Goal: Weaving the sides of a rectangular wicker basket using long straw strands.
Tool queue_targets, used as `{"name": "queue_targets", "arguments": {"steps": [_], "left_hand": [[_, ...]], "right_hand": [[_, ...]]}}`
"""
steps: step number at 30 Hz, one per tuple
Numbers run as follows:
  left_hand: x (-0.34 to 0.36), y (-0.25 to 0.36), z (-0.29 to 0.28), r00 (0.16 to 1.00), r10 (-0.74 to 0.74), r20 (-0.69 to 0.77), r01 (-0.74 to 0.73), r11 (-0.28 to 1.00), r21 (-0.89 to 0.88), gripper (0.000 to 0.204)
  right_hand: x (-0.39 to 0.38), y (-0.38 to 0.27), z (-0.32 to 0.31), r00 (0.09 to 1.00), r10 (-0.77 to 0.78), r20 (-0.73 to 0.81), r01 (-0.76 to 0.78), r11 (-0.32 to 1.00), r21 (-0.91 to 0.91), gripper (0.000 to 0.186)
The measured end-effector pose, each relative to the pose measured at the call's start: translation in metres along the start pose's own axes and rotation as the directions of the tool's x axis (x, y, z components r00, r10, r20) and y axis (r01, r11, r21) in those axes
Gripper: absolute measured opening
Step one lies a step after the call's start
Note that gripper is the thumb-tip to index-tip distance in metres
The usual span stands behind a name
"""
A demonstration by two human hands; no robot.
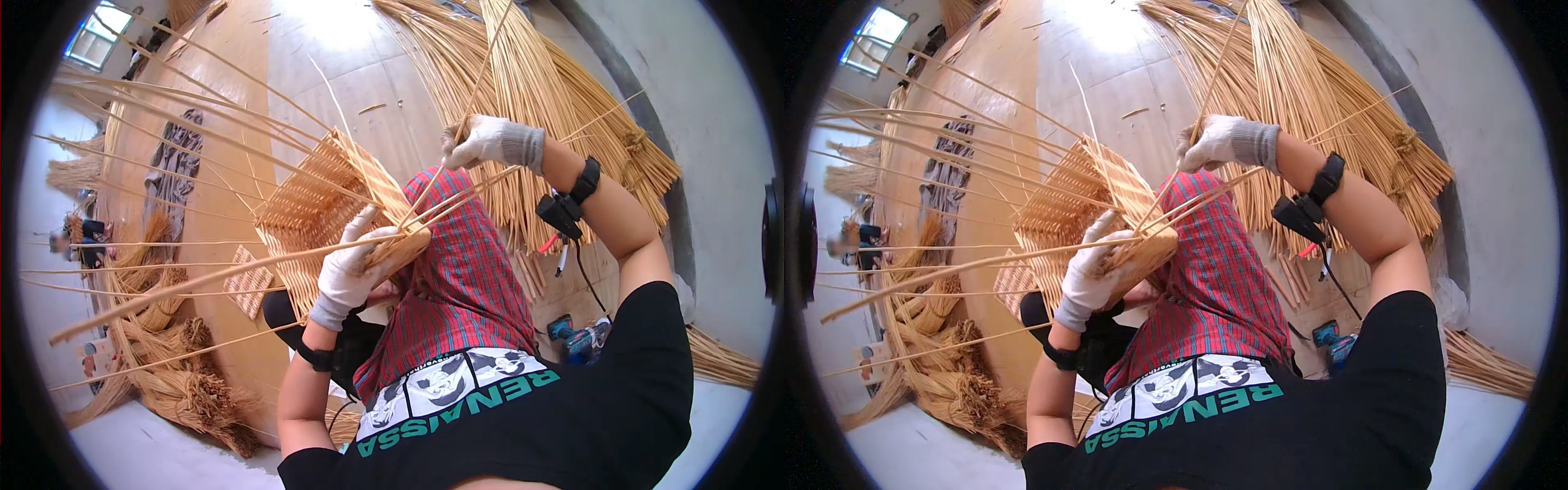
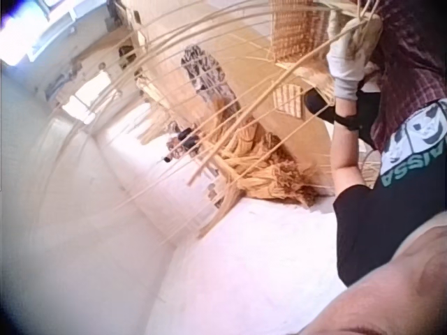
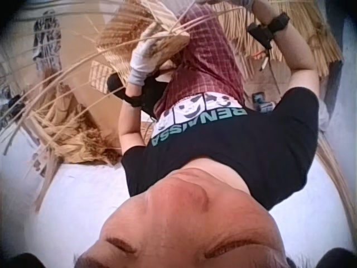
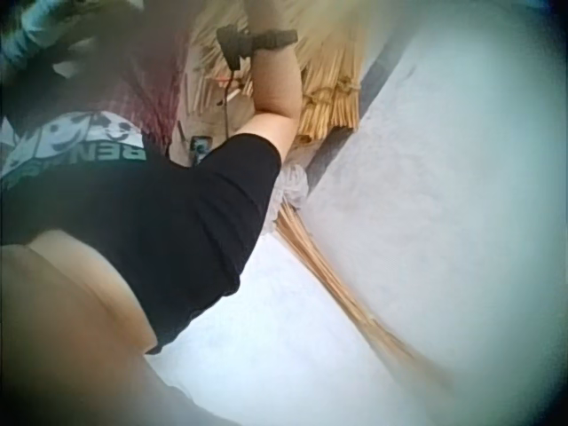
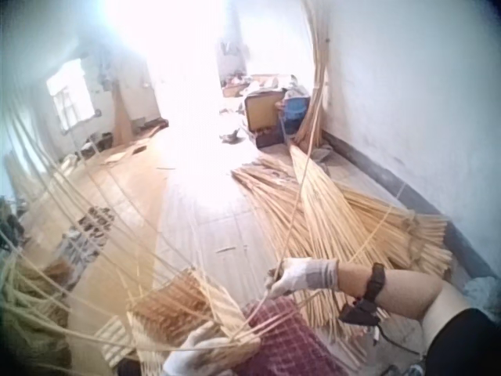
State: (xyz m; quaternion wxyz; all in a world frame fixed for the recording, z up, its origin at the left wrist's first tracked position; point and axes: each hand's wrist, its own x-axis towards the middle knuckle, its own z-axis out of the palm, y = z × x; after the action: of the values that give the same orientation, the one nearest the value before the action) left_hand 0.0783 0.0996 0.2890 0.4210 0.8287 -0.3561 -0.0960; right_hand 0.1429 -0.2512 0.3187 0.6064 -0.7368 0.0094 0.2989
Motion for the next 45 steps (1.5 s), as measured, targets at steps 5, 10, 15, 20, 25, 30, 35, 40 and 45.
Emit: {"name": "queue_targets", "arguments": {"steps": [5,10,15,20,25,30,35,40,45], "left_hand": [[-0.001,-0.002,0.009,0.994,-0.109,0.020,0.110,0.966,-0.233,0.053],[-0.008,0.001,0.009,0.999,-0.045,0.000,0.045,0.994,-0.103,0.045],[-0.006,-0.014,0.006,0.996,-0.079,0.038,0.082,0.992,-0.100,0.038],[0.011,0.019,-0.004,0.998,-0.065,-0.025,0.059,0.978,-0.198,0.042],[-0.004,-0.016,0.015,0.983,0.144,0.117,-0.161,0.975,0.154,0.063],[-0.012,0.004,0.020,0.991,0.129,-0.037,-0.127,0.991,0.052,0.048],[-0.011,-0.006,0.021,0.995,0.078,-0.062,-0.079,0.997,-0.012,0.038],[-0.012,-0.012,0.017,0.999,0.045,0.015,-0.047,0.992,0.119,0.046],[-0.010,-0.016,0.025,0.995,0.096,0.026,-0.100,0.965,0.242,0.048]], "right_hand": [[0.013,-0.018,0.002,0.946,-0.308,0.100,0.324,0.889,-0.323,0.013],[0.008,-0.099,0.095,0.353,-0.788,0.504,0.902,0.144,-0.406,0.056],[0.036,-0.088,0.142,0.613,-0.638,0.466,0.688,0.140,-0.713,0.059],[0.038,-0.058,0.062,0.625,-0.680,0.385,0.775,0.600,-0.198,0.029],[0.047,-0.103,0.093,0.880,-0.163,0.447,0.429,0.679,-0.596,0.071],[0.013,-0.149,0.105,0.503,-0.576,0.644,0.694,0.713,0.096,0.045],[0.059,-0.080,0.092,0.602,-0.455,0.656,0.519,0.848,0.111,0.043],[0.060,-0.114,0.110,0.570,-0.349,0.744,0.132,0.933,0.336,0.059],[0.083,-0.122,0.111,0.296,-0.465,0.834,0.088,0.883,0.461,0.061]]}}
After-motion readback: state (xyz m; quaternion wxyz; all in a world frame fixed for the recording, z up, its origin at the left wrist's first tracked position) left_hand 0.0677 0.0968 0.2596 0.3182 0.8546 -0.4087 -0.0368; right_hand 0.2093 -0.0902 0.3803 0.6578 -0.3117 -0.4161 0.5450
